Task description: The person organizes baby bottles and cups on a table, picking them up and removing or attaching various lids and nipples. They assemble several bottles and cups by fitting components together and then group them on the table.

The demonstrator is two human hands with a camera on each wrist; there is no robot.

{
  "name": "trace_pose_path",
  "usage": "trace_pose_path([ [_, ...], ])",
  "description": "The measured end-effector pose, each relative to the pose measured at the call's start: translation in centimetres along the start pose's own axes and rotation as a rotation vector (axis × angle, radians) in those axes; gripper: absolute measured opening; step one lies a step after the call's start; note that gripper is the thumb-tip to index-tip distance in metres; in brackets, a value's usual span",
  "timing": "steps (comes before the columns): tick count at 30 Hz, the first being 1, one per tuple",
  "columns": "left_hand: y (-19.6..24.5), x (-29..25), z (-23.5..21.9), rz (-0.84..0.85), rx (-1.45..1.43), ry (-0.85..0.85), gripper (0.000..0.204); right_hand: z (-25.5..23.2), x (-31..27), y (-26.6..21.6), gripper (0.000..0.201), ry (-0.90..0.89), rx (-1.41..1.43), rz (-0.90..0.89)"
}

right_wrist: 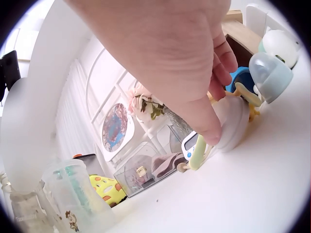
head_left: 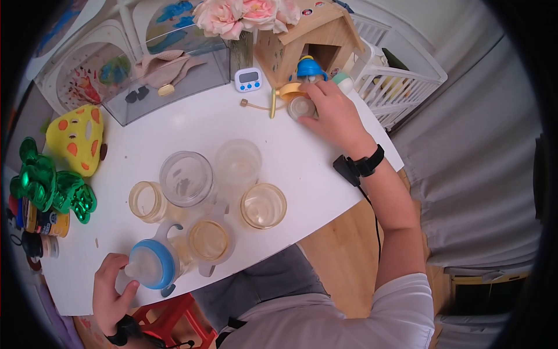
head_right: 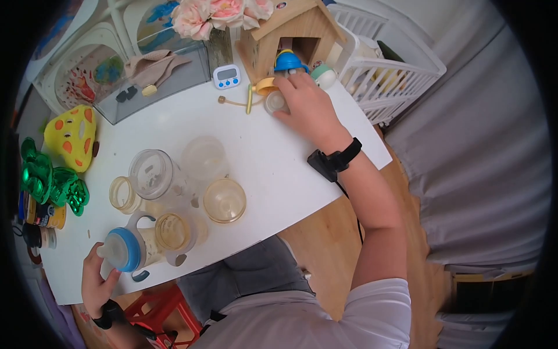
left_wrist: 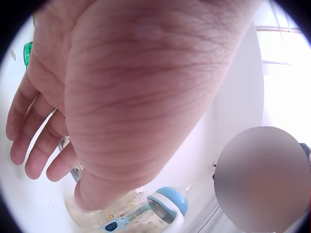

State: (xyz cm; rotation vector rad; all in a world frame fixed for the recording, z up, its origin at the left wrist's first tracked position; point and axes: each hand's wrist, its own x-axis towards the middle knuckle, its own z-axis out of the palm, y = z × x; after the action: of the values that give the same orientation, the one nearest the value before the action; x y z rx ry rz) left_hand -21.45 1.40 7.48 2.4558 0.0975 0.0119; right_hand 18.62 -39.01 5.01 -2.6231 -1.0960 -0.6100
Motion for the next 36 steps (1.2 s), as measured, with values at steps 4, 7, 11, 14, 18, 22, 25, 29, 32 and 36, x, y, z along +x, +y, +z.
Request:
trace_pose_path([
  [4,-0.3,-0.3,0.3,-0.019,0.065,0.024,0.043,0.2,-0.6,-0.5,0.068,-0.007,-0.045,0.031],
  [7,-0.6,0.0,0.7,-0.04,-0.01,0.03,0.043,0.1,-0.5,-0.5,0.066,-0.031,0.026,0.077],
  [11,-0.6,0.2,1.3,-0.036,0.004,0.07,0.045,0.4,-0.5,-0.2,0.064,0.0,0.067,0.084],
  [14,-0.7,0.1,1.5,-0.049,-0.015,0.081,0.046,0.8,-0.9,-0.1,0.06,0.0,0.119,0.139],
  [18,-1.5,-0.7,1.6,-0.094,0.02,0.122,0.045,0.0,-1.6,0.2,0.053,-0.047,0.179,0.098],
  [22,-2.0,-1.3,1.7,-0.144,0.0,0.141,0.04,-1.7,-2.5,0.4,0.05,-0.136,0.305,0.104],
  [25,-2.2,-1.3,1.9,-0.158,-0.072,0.141,0.038,-1.4,-3.0,1.1,0.047,-0.094,0.478,0.1],
  [29,-2.1,-1.4,2.2,-0.195,-0.121,0.144,0.035,-0.9,-3.1,1.8,0.046,-0.072,0.499,0.165],
  [32,-2.3,-1.5,2.5,-0.189,-0.114,0.161,0.033,-0.7,-3.1,3.0,0.047,-0.032,0.582,0.189],
  [36,-2.1,-1.5,2.7,-0.219,-0.165,0.179,0.034,-0.1,-3.6,4.4,0.05,0.009,0.582,0.172],
])
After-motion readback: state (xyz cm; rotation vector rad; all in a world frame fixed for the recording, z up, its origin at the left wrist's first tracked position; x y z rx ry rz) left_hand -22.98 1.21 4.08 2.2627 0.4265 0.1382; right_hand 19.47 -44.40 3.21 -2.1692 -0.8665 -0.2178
